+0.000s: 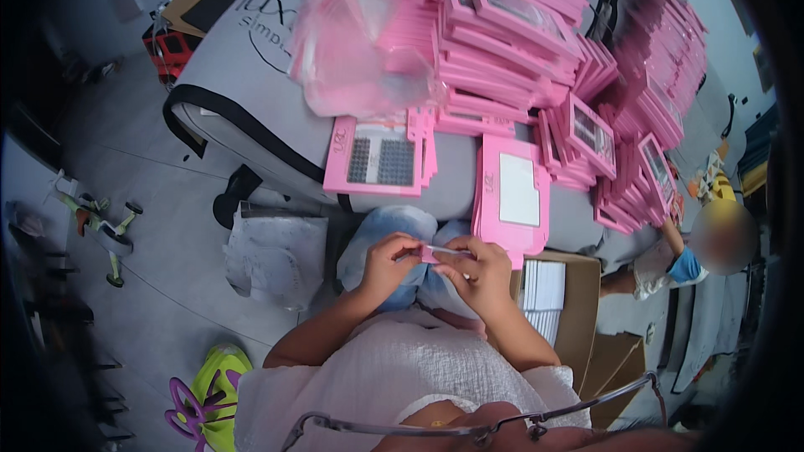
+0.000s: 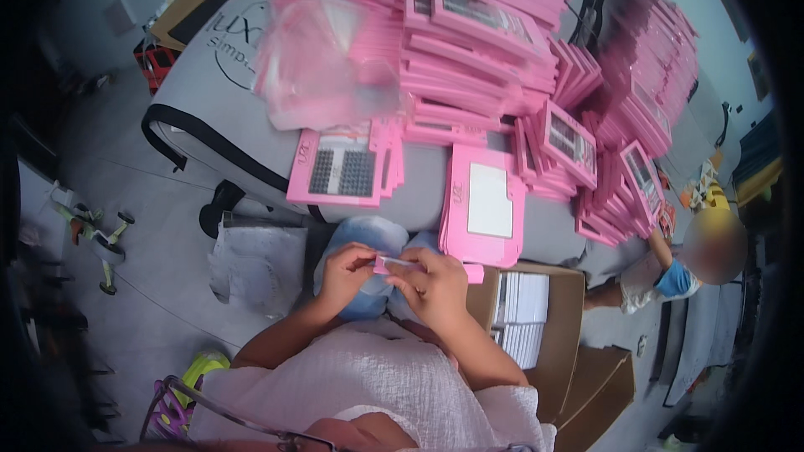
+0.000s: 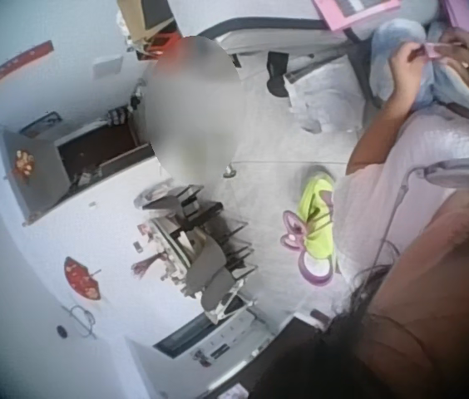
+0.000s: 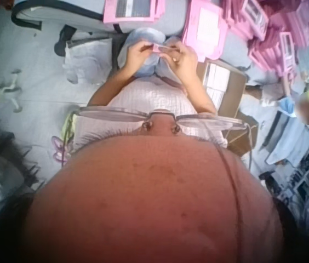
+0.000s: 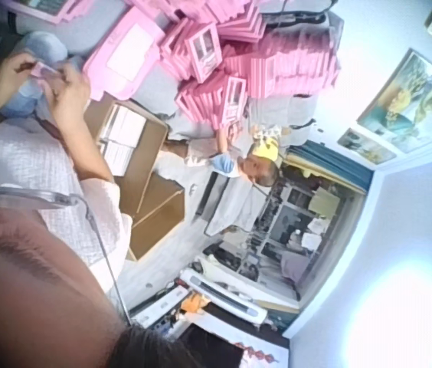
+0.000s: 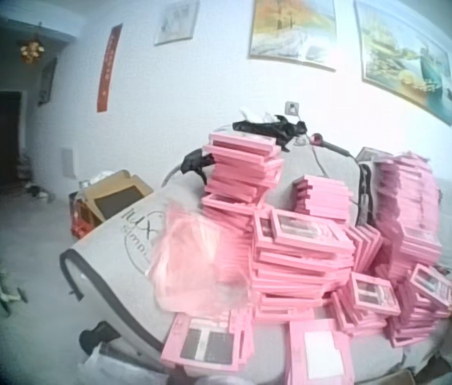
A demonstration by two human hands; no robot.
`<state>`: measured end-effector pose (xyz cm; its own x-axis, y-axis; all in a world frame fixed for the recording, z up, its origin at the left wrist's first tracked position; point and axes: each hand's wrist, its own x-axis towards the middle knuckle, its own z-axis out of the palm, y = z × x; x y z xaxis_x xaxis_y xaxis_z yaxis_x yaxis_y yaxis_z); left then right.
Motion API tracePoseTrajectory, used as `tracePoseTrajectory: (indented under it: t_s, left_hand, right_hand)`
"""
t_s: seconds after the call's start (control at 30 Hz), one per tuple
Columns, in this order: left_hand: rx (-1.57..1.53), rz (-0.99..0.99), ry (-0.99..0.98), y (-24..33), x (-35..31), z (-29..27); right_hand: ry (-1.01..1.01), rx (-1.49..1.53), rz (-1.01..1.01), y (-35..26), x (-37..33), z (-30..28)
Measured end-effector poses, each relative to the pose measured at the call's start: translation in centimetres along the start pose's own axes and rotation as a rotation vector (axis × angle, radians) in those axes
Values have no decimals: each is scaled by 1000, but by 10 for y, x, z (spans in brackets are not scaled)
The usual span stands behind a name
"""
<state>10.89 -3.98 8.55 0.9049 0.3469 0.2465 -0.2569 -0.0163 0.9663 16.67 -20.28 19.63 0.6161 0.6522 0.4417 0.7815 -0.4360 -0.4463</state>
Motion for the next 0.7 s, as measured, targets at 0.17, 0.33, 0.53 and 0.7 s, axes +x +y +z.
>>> tracePoseTrajectory:
  t_s: [0.17, 0.33, 0.53, 0.7]
  left_hand:
    - [152, 92, -100, 3, 5, -4]
    - [72, 267, -102, 12, 8, 2]
    - [231, 432, -129, 11, 15, -4]
    - [334, 525, -81, 19, 13, -2]
  right_hand:
    - [44, -48, 144, -8, 1, 2]
    - [13, -32, -4, -2, 0, 0]
    - [24, 6, 35, 0, -2, 0]
    - [-8, -3, 104, 0, -4, -5]
